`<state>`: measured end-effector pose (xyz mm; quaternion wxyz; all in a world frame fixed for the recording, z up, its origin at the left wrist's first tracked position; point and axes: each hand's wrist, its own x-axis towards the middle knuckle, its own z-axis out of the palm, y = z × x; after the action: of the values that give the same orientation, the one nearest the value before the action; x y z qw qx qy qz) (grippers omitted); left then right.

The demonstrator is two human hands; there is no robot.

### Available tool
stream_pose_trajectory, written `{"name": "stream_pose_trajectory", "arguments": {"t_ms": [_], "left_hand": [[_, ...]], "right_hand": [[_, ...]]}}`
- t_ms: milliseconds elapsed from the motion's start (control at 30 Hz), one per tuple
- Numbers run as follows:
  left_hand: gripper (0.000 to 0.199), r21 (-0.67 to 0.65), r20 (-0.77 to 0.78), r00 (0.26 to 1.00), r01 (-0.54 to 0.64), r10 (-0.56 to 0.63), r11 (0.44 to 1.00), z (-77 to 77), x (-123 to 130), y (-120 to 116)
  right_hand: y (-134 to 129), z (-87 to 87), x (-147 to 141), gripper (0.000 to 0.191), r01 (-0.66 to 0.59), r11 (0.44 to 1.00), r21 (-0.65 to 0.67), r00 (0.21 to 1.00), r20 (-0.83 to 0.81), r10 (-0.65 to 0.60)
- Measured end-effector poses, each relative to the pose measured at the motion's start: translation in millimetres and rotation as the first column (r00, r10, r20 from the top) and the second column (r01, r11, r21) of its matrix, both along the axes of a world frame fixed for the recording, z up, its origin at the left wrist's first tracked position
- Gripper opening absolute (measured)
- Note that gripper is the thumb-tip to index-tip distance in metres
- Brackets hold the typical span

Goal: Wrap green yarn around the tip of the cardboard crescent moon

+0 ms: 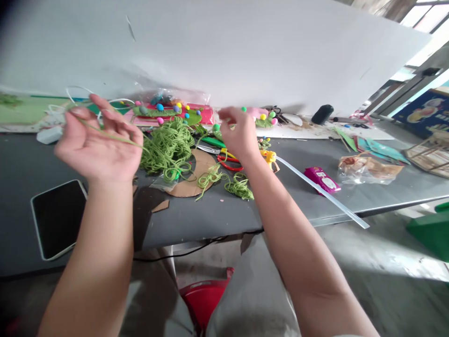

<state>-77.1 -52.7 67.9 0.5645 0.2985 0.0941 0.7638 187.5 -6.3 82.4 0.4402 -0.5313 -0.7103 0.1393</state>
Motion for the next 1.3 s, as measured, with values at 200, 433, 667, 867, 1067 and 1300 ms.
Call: {"name": "stream_pose_trajectory", "arguments": {"t_ms": [200,433,667,867,1067,1300], "left_hand": [[0.019,-0.068,-0.371,0.929,-0.044,0.015,0.997,-6.3,21,-2],[0.006,0.065,-0.591,0.805,0.118,-0.057,0.991,-21.2,40,9],[0.028,-0.083,-0.501,0.857,0.092,-0.122,0.992,-17.5,42,7],[0.08,-0.211,-0.309,0.881,0.304,-0.358,0.929,0.1,37,-5],[0.076,-0.233,-0.323,0.902,0.216,-0.285,0.948,-0.6,35,-9],[0.086,-0.19,-0.292,0.931,0.168,-0.219,0.967,-7.9,33,-14]], "right_hand": [[-19,-14.0,-22,0.037,-0.287,0.932,-0.222,0.93,0.168,0.326],[-53,-10.6,-60,0.045,-0.674,0.71,-0.203,0.697,-0.494,0.52],[-52,-5.3,-27,0.03,-0.578,0.803,-0.146,0.689,-0.614,0.384],[-50,17.0,1,0.046,-0.209,0.977,-0.032,0.924,-0.333,0.186],[-45,21.9,18,0.047,-0.1,0.994,-0.043,0.952,-0.294,0.083],[-55,3.4,-16,0.032,-0.521,0.802,-0.292,0.774,-0.558,0.3]]}}
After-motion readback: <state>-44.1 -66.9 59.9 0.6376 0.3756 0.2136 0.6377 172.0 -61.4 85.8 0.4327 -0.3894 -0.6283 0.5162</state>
